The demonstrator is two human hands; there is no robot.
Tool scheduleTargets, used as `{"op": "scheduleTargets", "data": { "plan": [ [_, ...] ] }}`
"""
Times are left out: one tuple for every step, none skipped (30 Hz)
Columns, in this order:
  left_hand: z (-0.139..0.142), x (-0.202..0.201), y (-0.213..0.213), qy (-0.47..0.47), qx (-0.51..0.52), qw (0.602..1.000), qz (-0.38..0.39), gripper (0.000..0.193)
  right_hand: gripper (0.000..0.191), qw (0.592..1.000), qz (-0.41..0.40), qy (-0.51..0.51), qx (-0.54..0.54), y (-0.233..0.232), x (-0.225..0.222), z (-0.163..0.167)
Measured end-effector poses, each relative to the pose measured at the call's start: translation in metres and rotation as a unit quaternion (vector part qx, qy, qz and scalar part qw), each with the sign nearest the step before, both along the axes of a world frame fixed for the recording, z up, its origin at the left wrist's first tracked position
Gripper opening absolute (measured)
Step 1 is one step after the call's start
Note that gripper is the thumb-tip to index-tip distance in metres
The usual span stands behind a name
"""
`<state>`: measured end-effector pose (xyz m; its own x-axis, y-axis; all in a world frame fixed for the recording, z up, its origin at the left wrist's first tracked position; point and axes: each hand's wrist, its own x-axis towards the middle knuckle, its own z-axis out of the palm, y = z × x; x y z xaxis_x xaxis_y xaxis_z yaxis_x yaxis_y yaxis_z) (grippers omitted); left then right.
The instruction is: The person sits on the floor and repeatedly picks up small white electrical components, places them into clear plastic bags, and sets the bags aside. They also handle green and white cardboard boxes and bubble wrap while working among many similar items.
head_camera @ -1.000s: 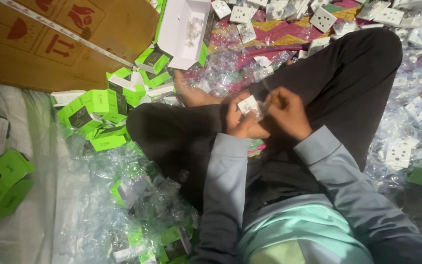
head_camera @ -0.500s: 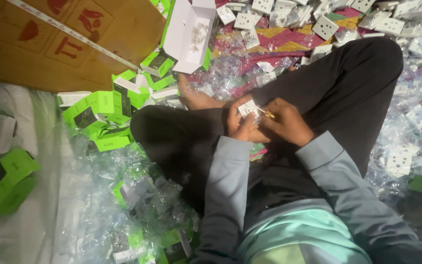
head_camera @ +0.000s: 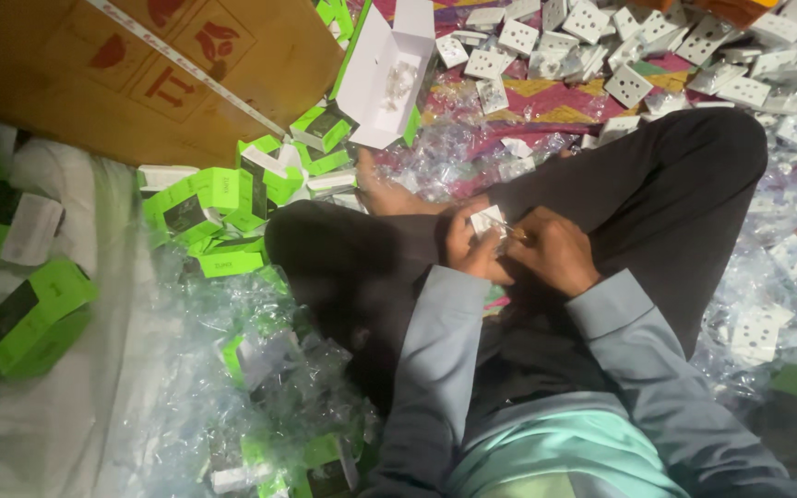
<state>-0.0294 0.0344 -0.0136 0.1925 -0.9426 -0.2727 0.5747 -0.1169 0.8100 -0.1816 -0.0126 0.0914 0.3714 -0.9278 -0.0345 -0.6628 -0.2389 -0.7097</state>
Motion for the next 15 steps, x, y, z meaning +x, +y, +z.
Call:
{"op": "scheduleTargets", "data": {
  "plan": [
    [0.003,-0.001,-0.001,0.008,-0.010,1.000,0.003,0.054,0.021,0.999,-0.005,-0.024,-0.030,0.000,-0.001,-0.003],
    [0.005,-0.002,-0.002,0.016,-0.021,1.000,0.006,0.055,0.018,0.997,-0.010,-0.047,-0.060,0.001,-0.002,-0.006],
    [0.008,-0.002,-0.003,0.025,-0.031,0.999,0.009,0.055,0.017,0.996,-0.011,-0.079,-0.047,0.000,-0.004,-0.009],
    [0.010,-0.002,-0.005,0.027,-0.021,0.999,0.009,0.054,0.015,0.993,-0.012,-0.109,-0.036,-0.001,-0.007,-0.011],
    [0.013,-0.002,-0.007,0.029,-0.011,0.999,0.010,0.052,0.013,0.990,-0.011,-0.140,-0.024,-0.002,-0.008,-0.011],
    [0.015,-0.001,-0.008,0.031,0.000,0.999,0.012,0.051,0.012,0.989,-0.001,-0.146,-0.032,-0.004,-0.009,-0.010],
    [0.017,-0.001,-0.009,0.034,-0.003,0.999,0.013,0.051,0.010,0.987,0.010,-0.153,-0.041,-0.006,-0.009,-0.008],
    [0.018,-0.001,-0.010,0.038,-0.006,0.999,0.017,0.051,0.009,0.986,0.023,-0.159,-0.050,-0.008,-0.008,-0.004],
    [0.019,-0.001,-0.011,0.041,-0.008,0.999,0.020,0.051,0.008,0.986,0.017,-0.159,-0.052,-0.010,-0.006,0.001],
    [0.019,-0.001,-0.012,0.045,0.000,0.999,0.030,0.051,0.007,0.986,0.009,-0.158,-0.056,-0.012,-0.004,0.008],
    [0.019,-0.002,-0.012,0.050,0.007,0.998,0.039,0.050,0.007,0.986,0.002,-0.158,-0.062,-0.012,-0.002,0.017],
    [0.017,-0.004,-0.013,0.054,0.015,0.997,0.049,0.050,0.007,0.979,0.004,-0.182,-0.092,-0.014,-0.001,0.027],
    [0.015,-0.006,-0.014,0.042,0.002,0.997,0.059,0.051,0.007,0.971,0.007,-0.206,-0.120,-0.013,-0.001,0.039],
    [0.012,-0.008,-0.016,0.030,-0.009,0.997,0.067,0.051,0.007,0.962,0.008,-0.230,-0.147,-0.011,-0.002,0.051],
    [0.009,-0.010,-0.018,0.016,-0.022,0.997,0.074,0.052,0.007,0.956,-0.031,-0.221,-0.192,-0.010,-0.004,0.064]
  ]
}}
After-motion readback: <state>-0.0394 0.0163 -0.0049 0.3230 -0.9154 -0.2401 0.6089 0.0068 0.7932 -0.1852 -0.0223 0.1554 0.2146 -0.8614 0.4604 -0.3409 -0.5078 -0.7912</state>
